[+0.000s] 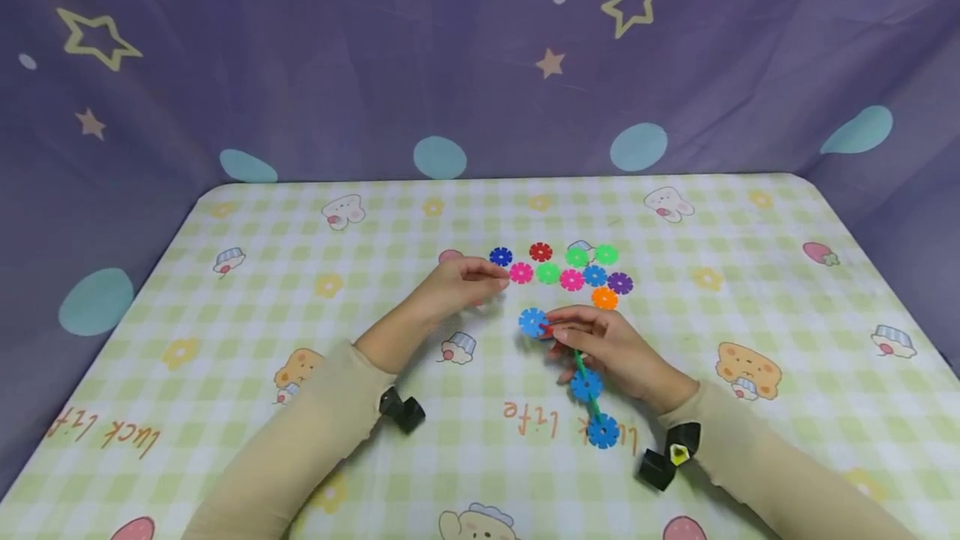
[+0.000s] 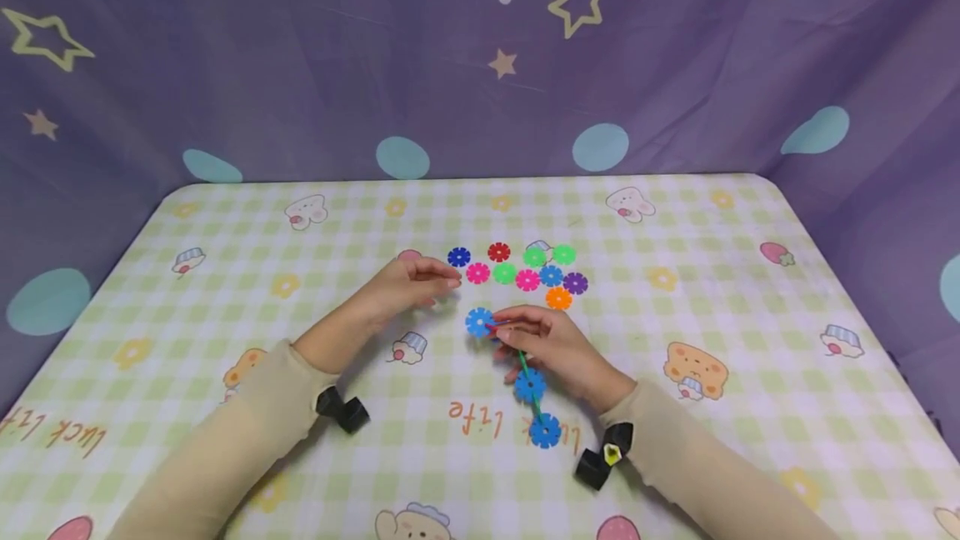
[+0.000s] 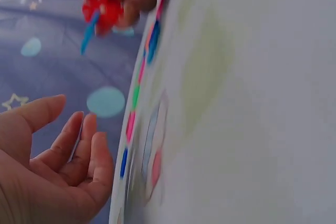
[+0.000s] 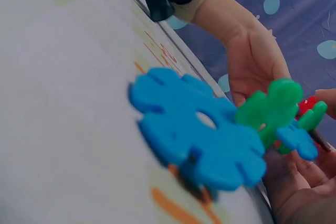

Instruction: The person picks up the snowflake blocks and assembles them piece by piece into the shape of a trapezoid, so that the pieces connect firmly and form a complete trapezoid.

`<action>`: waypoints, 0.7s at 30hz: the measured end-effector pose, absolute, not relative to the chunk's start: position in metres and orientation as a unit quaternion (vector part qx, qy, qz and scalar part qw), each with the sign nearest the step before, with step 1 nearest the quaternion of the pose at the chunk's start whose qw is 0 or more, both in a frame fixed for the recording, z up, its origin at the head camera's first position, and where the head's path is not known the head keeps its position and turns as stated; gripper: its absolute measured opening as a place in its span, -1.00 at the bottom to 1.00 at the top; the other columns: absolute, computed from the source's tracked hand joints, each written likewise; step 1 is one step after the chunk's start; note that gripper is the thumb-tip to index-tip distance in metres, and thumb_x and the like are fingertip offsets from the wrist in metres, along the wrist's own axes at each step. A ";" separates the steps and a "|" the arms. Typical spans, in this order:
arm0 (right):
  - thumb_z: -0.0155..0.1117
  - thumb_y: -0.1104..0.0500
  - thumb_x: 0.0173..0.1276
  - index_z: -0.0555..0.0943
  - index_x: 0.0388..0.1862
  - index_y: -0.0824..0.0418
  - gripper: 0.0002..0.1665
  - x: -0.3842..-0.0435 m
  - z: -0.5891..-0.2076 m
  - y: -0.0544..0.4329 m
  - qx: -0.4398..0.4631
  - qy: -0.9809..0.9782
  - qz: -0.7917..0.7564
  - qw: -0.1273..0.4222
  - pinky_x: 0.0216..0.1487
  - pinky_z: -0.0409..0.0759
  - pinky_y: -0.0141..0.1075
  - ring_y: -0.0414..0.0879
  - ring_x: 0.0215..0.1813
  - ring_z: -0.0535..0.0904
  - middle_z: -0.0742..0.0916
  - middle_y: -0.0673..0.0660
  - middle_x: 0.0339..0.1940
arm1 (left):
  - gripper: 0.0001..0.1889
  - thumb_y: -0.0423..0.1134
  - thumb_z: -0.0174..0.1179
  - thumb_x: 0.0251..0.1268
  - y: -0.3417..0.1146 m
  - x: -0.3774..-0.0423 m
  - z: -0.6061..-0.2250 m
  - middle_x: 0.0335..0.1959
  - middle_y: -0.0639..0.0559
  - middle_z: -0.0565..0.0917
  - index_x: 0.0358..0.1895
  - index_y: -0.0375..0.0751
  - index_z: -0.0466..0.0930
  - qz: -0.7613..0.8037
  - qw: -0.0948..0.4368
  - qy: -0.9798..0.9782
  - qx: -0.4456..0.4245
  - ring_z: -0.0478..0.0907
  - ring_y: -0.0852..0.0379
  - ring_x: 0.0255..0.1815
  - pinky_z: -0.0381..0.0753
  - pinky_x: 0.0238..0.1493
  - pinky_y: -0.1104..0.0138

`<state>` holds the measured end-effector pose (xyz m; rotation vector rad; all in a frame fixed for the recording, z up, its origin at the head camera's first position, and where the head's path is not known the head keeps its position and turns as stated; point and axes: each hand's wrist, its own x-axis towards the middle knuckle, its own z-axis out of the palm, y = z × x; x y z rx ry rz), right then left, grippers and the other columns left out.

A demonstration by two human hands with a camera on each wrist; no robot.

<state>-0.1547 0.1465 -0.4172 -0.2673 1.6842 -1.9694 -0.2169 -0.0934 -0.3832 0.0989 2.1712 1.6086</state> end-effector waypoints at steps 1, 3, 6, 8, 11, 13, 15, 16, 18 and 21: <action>0.13 0.17 0.41 0.46 0.15 0.39 -0.58 -0.155 -0.417 0.147 -0.100 0.622 -0.731 0.262 -0.36 0.67 -0.14 -0.06 -0.23 0.66 0.71 0.09 -0.11 | -0.71 -0.26 0.25 0.21 -0.095 -0.222 -0.383 -0.15 -0.08 0.68 -0.03 -0.29 0.61 0.575 0.214 0.789 0.035 0.55 0.09 -0.20 0.54 -0.28 0.33; 0.10 0.17 0.42 0.49 0.11 0.36 -0.63 -0.155 -0.417 0.147 -0.102 0.620 -0.735 0.254 -0.41 0.65 -0.22 -0.09 -0.28 0.65 0.71 0.08 -0.14 | -0.68 -0.24 0.25 0.22 -0.099 -0.232 -0.383 -0.14 -0.06 0.66 0.01 -0.29 0.59 0.562 0.210 0.799 0.035 0.53 0.10 -0.20 0.52 -0.28 0.34; 0.07 0.19 0.43 0.52 0.05 0.32 -0.70 -0.155 -0.418 0.147 -0.107 0.620 -0.738 0.243 -0.46 0.61 -0.32 -0.13 -0.34 0.63 0.72 0.05 -0.19 | -0.66 -0.25 0.25 0.23 -0.104 -0.247 -0.384 -0.13 -0.04 0.62 0.05 -0.27 0.56 0.544 0.210 0.812 0.032 0.49 0.09 -0.21 0.49 -0.27 0.34; 0.05 0.21 0.43 0.53 0.03 0.30 -0.72 -0.155 -0.418 0.146 -0.109 0.620 -0.739 0.240 -0.48 0.59 -0.34 -0.14 -0.36 0.63 0.72 0.03 -0.21 | -0.65 -0.26 0.25 0.22 -0.106 -0.255 -0.385 -0.11 -0.06 0.59 0.06 -0.26 0.55 0.529 0.211 0.822 0.033 0.47 0.08 -0.19 0.46 -0.26 0.35; 0.04 0.22 0.43 0.52 0.03 0.30 -0.73 -0.155 -0.419 0.147 -0.110 0.618 -0.741 0.237 -0.51 0.59 -0.33 -0.14 -0.37 0.63 0.72 0.04 -0.22 | -0.63 -0.30 0.28 0.18 -0.106 -0.263 -0.386 -0.03 -0.10 0.56 0.08 -0.22 0.55 0.500 0.208 0.840 0.040 0.46 0.05 -0.08 0.45 -0.20 0.34; 0.03 0.22 0.43 0.52 0.03 0.30 -0.73 -0.154 -0.419 0.147 -0.112 0.617 -0.742 0.236 -0.52 0.59 -0.32 -0.14 -0.36 0.63 0.71 0.04 -0.23 | -0.60 -0.33 0.32 0.13 -0.105 -0.266 -0.386 0.02 -0.12 0.55 0.08 -0.20 0.56 0.479 0.204 0.853 0.048 0.45 0.03 0.00 0.46 -0.12 0.32; 0.02 0.23 0.44 0.52 0.03 0.30 -0.73 -0.155 -0.420 0.148 -0.114 0.617 -0.743 0.234 -0.52 0.59 -0.33 -0.13 -0.36 0.63 0.71 0.04 -0.23 | -0.58 -0.35 0.35 0.08 -0.102 -0.269 -0.386 0.04 -0.12 0.55 0.08 -0.19 0.58 0.459 0.198 0.864 0.056 0.43 0.01 0.06 0.45 -0.02 0.29; 0.02 0.23 0.44 0.53 0.03 0.30 -0.73 -0.155 -0.420 0.148 -0.115 0.617 -0.743 0.233 -0.52 0.59 -0.33 -0.13 -0.36 0.64 0.71 0.05 -0.23 | -0.58 -0.36 0.36 0.06 -0.101 -0.270 -0.386 0.04 -0.12 0.56 0.07 -0.18 0.59 0.451 0.196 0.869 0.059 0.43 0.00 0.06 0.44 0.02 0.27; 0.03 0.22 0.44 0.52 0.04 0.31 -0.72 -0.155 -0.420 0.148 -0.116 0.619 -0.742 0.231 -0.51 0.58 -0.34 -0.13 -0.35 0.64 0.71 0.06 -0.23 | -0.57 -0.37 0.38 0.03 -0.098 -0.271 -0.385 0.03 -0.11 0.57 0.05 -0.17 0.61 0.437 0.190 0.877 0.062 0.43 -0.01 0.06 0.42 0.09 0.24; 0.03 0.21 0.44 0.51 0.06 0.36 -0.69 -0.155 -0.420 0.149 -0.115 0.621 -0.741 0.229 -0.50 0.58 -0.35 -0.13 -0.34 0.65 0.71 0.07 -0.22 | -0.57 -0.35 0.40 0.01 -0.095 -0.273 -0.385 0.02 -0.09 0.58 0.04 -0.14 0.62 0.411 0.182 0.891 0.068 0.44 0.00 0.07 0.39 0.15 0.21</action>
